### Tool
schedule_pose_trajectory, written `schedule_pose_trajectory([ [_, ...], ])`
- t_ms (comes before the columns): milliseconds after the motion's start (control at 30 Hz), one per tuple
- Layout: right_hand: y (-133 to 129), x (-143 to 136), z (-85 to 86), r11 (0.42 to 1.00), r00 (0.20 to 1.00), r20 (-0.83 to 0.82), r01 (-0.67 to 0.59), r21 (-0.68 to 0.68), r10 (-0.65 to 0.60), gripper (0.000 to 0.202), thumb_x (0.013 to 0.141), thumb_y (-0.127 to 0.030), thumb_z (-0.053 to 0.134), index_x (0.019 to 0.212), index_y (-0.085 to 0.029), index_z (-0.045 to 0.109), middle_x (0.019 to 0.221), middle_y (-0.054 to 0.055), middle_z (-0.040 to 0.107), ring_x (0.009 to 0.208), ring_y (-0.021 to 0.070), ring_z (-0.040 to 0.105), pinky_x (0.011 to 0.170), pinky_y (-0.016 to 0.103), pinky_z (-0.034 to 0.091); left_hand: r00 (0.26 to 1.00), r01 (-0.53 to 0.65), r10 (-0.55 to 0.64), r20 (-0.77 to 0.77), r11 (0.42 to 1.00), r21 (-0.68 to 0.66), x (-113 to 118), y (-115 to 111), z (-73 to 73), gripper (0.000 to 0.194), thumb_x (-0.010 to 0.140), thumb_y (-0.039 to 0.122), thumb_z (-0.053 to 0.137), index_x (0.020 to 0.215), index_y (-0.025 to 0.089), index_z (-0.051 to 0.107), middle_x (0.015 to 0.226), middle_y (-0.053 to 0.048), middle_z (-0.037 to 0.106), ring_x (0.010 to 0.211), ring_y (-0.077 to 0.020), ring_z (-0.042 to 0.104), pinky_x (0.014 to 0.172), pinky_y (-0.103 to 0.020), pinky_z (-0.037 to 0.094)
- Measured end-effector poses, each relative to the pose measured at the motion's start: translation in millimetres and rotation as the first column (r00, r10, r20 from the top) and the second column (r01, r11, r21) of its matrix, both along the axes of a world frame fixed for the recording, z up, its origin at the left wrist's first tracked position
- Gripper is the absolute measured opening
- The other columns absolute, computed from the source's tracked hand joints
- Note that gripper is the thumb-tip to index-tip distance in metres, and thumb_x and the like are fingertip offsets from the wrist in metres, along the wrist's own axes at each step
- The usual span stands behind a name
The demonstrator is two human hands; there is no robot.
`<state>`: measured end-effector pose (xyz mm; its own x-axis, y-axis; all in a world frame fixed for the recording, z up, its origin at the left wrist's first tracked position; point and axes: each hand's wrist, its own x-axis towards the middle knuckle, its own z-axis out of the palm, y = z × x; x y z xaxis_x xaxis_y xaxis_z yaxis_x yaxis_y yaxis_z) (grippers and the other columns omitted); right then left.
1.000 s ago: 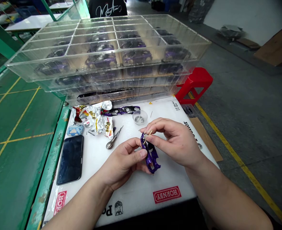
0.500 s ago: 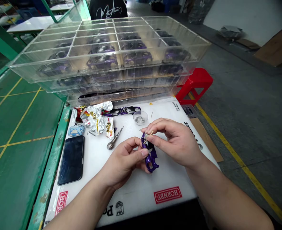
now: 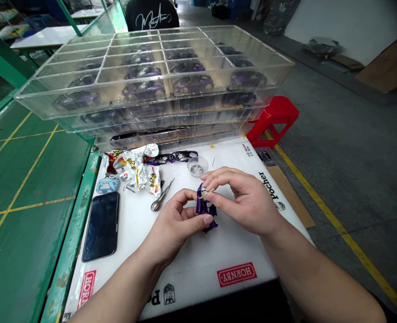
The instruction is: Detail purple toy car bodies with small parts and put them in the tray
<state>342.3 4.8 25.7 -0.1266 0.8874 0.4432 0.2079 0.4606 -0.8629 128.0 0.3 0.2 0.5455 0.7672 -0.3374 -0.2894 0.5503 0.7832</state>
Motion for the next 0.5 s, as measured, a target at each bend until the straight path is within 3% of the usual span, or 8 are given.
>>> schedule_pose_trajectory([
  [300, 1.0, 1.6, 1.9, 0.993, 0.996, 0.084, 0.018, 0.115, -0.027, 0.014, 0.103, -0.014, 0.082, 0.107, -0.028, 0.083, 0.111, 0.004, 0.084, 0.113, 0.0235, 0.08, 0.104, 0.042, 0.064, 0.988, -0.128, 0.13, -0.078, 0.991, 0.031, 0.9, 4.6, 5.7, 0.042, 0.086, 0.029, 0.102, 0.112, 0.018, 0.072, 0.098, -0.002, 0.078, 0.082, -0.0148, 0.074, 0.076, -0.028, 0.063],
  [500, -2.0, 3.5, 3.9, 0.988, 0.987, 0.053, 0.15, 0.034, -0.152, 0.006, 0.106, -0.021, 0.08, 0.106, -0.027, 0.08, 0.109, 0.003, 0.084, 0.106, 0.0239, 0.08, 0.098, 0.042, 0.064, 0.98, -0.174, 0.177, -0.086, 0.984, 0.042, -1.3, 6.9, 8.1, 0.042, 0.086, 0.028, 0.101, 0.117, 0.018, 0.074, 0.103, -0.005, 0.082, 0.083, -0.0161, 0.077, 0.078, -0.029, 0.065],
])
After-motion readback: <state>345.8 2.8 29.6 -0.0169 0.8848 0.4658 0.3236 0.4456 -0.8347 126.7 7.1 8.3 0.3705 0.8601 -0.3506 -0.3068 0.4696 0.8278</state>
